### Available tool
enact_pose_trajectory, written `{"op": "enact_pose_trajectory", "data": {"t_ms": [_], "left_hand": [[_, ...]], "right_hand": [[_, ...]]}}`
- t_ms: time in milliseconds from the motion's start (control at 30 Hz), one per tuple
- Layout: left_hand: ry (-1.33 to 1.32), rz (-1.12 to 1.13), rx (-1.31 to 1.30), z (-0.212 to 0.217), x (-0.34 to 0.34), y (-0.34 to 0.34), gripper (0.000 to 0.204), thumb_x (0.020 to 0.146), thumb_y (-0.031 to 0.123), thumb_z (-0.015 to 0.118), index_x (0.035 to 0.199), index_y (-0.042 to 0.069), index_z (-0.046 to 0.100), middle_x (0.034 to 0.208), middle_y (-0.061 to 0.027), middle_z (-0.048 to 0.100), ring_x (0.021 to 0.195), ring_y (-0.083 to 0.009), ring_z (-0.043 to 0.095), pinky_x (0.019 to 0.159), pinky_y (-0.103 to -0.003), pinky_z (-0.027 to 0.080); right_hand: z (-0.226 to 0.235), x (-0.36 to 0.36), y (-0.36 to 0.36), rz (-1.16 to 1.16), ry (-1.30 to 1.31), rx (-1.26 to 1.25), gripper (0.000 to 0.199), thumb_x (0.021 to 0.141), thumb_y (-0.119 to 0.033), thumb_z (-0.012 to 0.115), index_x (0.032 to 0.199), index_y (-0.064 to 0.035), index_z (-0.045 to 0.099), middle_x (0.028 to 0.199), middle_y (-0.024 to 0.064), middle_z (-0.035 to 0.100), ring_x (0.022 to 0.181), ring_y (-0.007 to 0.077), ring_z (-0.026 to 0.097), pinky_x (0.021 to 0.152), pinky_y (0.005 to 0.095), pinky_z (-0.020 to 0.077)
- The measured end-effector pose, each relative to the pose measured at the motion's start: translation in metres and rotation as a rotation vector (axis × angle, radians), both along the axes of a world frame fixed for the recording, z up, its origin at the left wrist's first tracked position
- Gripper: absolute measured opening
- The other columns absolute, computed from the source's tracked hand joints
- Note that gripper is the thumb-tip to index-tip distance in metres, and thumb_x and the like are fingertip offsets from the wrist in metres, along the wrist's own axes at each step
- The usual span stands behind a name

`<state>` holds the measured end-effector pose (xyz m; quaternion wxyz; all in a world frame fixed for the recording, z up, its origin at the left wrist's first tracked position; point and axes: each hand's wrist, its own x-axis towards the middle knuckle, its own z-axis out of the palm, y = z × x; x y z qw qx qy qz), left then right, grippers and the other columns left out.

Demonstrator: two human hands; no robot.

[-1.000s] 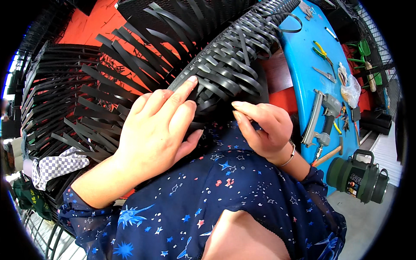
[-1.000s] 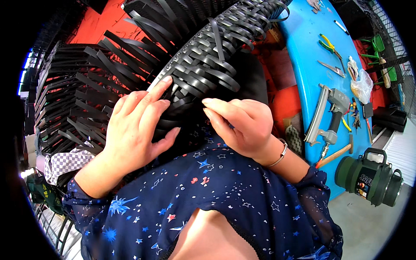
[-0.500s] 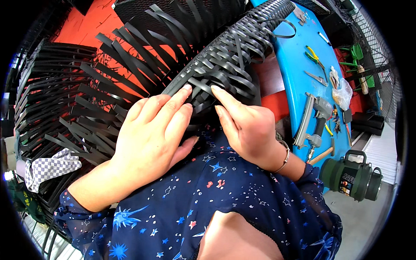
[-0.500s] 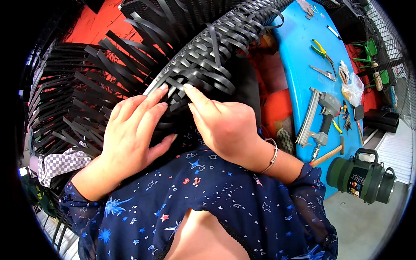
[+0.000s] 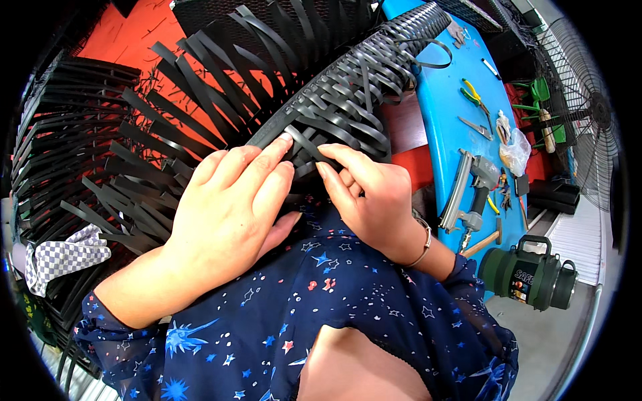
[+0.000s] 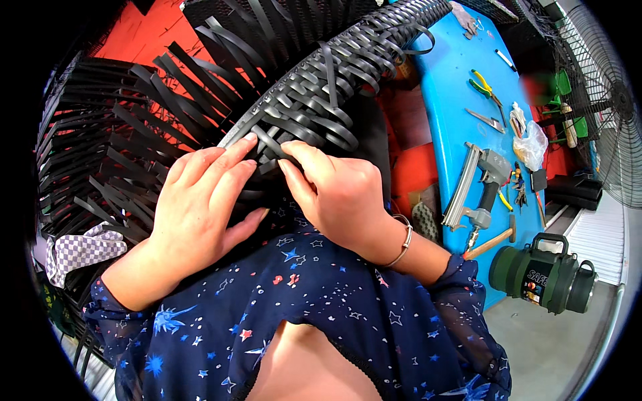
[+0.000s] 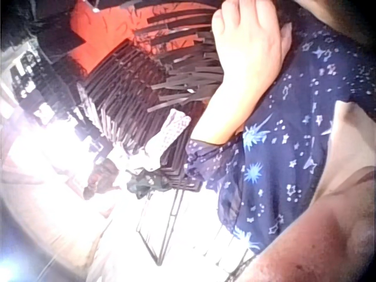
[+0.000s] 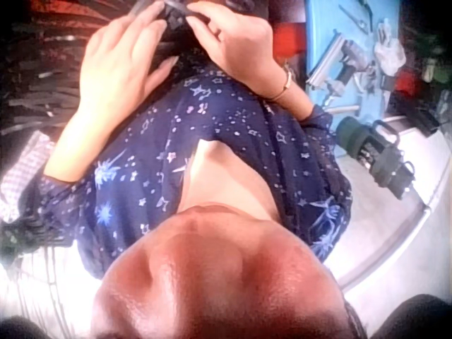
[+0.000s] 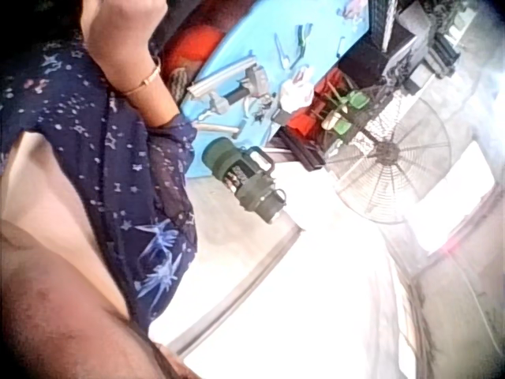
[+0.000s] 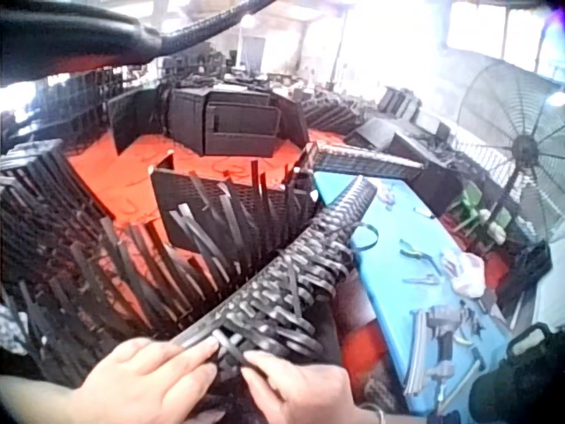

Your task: The person weaves black plastic strips into a chair frame using a pneumatic nail gun to secure the weave. They repeatedly thread the strips through the frame and use the nail gun to fasten them in place.

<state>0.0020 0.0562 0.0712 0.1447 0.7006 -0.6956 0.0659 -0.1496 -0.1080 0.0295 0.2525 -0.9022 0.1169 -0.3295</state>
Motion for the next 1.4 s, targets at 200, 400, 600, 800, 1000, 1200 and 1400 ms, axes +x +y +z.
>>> {"op": "enact_pose_trajectory", "data": {"t_ms": [200, 400, 600, 800, 1000, 1200, 1400], "left_hand": [[0.007, 0.005, -0.002, 0.000, 0.000, 0.001, 0.058, 0.072, 0.028, 0.084, 0.119, 0.002, 0.061, 0.140, -0.0134, 0.060, 0.115, -0.0297, 0.059, 0.099, -0.042, 0.046], [-0.004, 0.006, -0.011, -0.001, 0.002, 0.001, 0.056, 0.072, 0.028, 0.083, 0.118, 0.003, 0.062, 0.139, -0.0127, 0.061, 0.114, -0.0280, 0.060, 0.098, -0.041, 0.046], [0.016, 0.010, -0.005, 0.000, 0.006, 0.003, 0.059, 0.069, 0.025, 0.086, 0.118, 0.003, 0.061, 0.143, -0.0120, 0.060, 0.112, -0.0310, 0.060, 0.096, -0.042, 0.047], [0.019, -0.009, -0.020, -0.001, 0.010, 0.000, 0.058, 0.070, 0.025, 0.086, 0.117, 0.002, 0.061, 0.142, -0.0127, 0.062, 0.108, -0.0330, 0.062, 0.094, -0.043, 0.048], [0.098, -0.015, 0.021, 0.007, 0.016, -0.001, 0.054, 0.076, 0.027, 0.083, 0.117, 0.001, 0.061, 0.141, -0.0153, 0.063, 0.108, -0.0355, 0.063, 0.095, -0.045, 0.050], [0.263, -0.043, 0.070, 0.017, 0.023, -0.003, 0.043, 0.085, 0.023, 0.078, 0.118, 0.000, 0.063, 0.138, -0.0187, 0.065, 0.109, -0.0347, 0.064, 0.097, -0.042, 0.049], [1.176, 0.166, 0.208, 0.035, 0.031, -0.017, 0.026, 0.107, 0.015, 0.053, 0.123, -0.003, 0.064, 0.132, -0.0099, 0.068, 0.112, -0.0109, 0.059, 0.100, -0.028, 0.045]], "right_hand": [[-0.005, -0.005, 0.002, 0.009, 0.012, 0.147, 0.012, 0.087, -0.007, 0.079, 0.093, -0.0054, 0.069, 0.061, 0.0051, 0.062, 0.047, 0.0167, 0.059, 0.047, 0.0295, 0.0437], [-0.017, -0.013, 0.000, 0.121, 0.052, 0.778, 0.012, 0.099, -0.006, 0.068, 0.092, -0.0006, 0.061, 0.067, -0.0015, 0.059, 0.053, -0.0005, 0.050, 0.046, 0.0215, 0.0364], [-0.016, -0.020, -0.010, 0.172, 0.144, 1.226, 0.011, 0.103, -0.009, 0.063, 0.098, -0.0003, 0.060, 0.070, 0.0021, 0.061, 0.055, 0.0045, 0.055, 0.049, 0.0200, 0.0438], [-0.016, -0.014, -0.015, 0.211, 0.135, 1.353, 0.015, 0.103, -0.011, 0.063, 0.098, 0.0020, 0.062, 0.077, 0.0064, 0.064, 0.063, 0.0108, 0.063, 0.056, 0.0243, 0.0544], [-0.016, -0.006, -0.017, 0.241, 0.074, 1.334, 0.021, 0.102, -0.019, 0.068, 0.103, 0.0020, 0.068, 0.084, 0.0073, 0.071, 0.070, 0.0120, 0.069, 0.061, 0.0229, 0.0534], [-0.024, -0.006, -0.022, 0.253, 0.056, 1.371, 0.023, 0.102, -0.019, 0.068, 0.108, 0.0026, 0.070, 0.089, 0.0096, 0.073, 0.073, 0.0150, 0.072, 0.067, 0.0245, 0.0554], [-0.036, 0.003, -0.019, 0.320, 0.012, 1.493, 0.020, 0.099, -0.018, 0.073, 0.105, 0.0010, 0.071, 0.085, 0.0082, 0.072, 0.072, 0.0139, 0.071, 0.066, 0.0252, 0.0581]]}}
